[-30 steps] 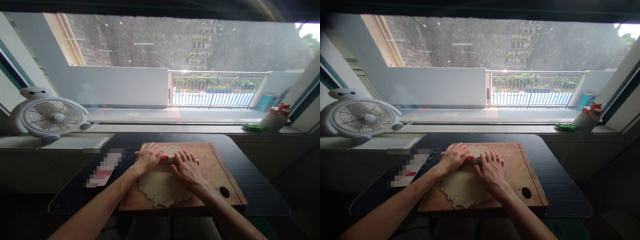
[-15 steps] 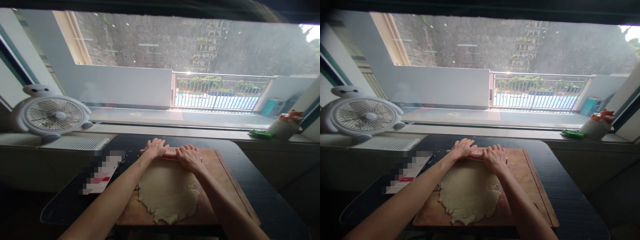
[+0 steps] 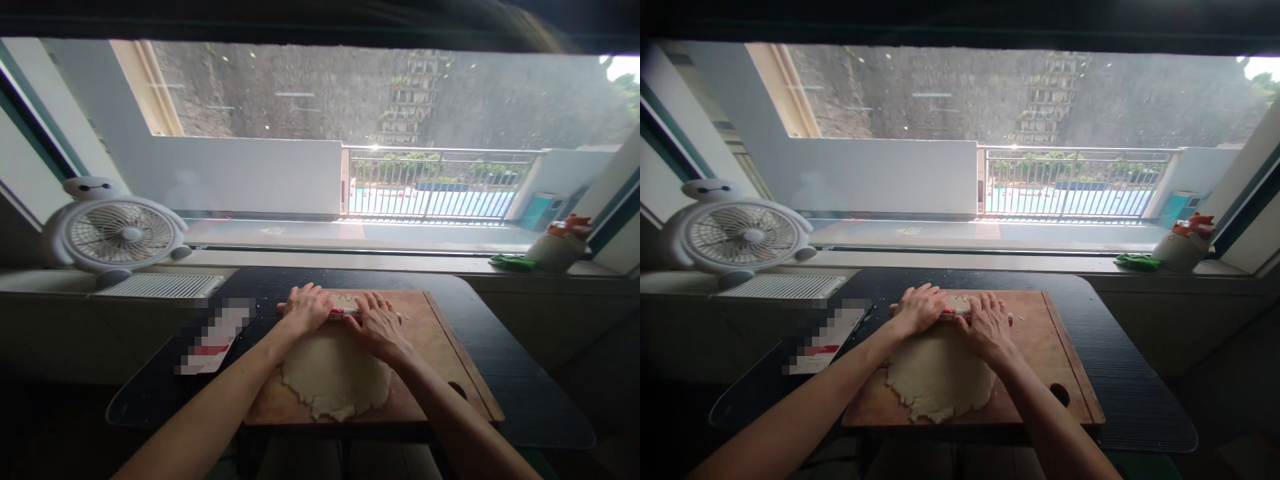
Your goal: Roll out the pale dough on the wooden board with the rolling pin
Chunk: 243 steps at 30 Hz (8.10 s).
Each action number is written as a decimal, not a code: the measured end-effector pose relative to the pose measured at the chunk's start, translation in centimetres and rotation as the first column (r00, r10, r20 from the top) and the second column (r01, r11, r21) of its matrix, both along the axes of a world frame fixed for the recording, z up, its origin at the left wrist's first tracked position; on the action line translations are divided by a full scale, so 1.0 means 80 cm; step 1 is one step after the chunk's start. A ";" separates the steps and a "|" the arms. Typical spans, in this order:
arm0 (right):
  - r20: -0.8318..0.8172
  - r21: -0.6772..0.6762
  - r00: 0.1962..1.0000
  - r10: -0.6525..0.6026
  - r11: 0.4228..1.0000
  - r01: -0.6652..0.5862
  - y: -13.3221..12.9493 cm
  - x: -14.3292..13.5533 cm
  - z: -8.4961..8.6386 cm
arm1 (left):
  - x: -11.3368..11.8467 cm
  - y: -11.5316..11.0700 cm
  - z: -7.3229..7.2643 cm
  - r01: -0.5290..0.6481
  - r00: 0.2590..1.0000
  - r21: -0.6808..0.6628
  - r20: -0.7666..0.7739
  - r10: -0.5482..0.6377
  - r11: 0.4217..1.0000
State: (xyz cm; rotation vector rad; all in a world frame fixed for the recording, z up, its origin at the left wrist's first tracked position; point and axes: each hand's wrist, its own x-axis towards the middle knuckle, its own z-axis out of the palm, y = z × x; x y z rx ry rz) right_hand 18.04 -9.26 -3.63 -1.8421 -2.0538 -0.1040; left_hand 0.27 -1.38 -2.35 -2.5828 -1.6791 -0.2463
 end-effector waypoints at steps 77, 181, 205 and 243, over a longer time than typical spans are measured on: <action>0.025 -0.017 0.999 0.042 0.999 -0.042 -0.017 0.007 -0.001 | 0.002 -0.011 0.001 -0.006 1.000 0.033 -0.003 0.006 0.999; 0.035 0.000 0.998 0.054 0.999 -0.054 -0.007 0.027 0.004 | 0.001 -0.008 -0.006 0.048 0.996 0.098 0.075 -0.055 0.994; 0.090 0.090 0.987 0.135 0.986 -0.143 -0.112 0.027 -0.014 | -0.057 -0.080 -0.003 0.218 0.964 0.082 0.141 -0.228 0.973; -0.036 0.225 0.999 -0.036 0.973 0.043 -0.095 0.101 -0.036 | 0.157 0.135 -0.008 0.085 0.996 -0.086 0.037 -0.083 0.993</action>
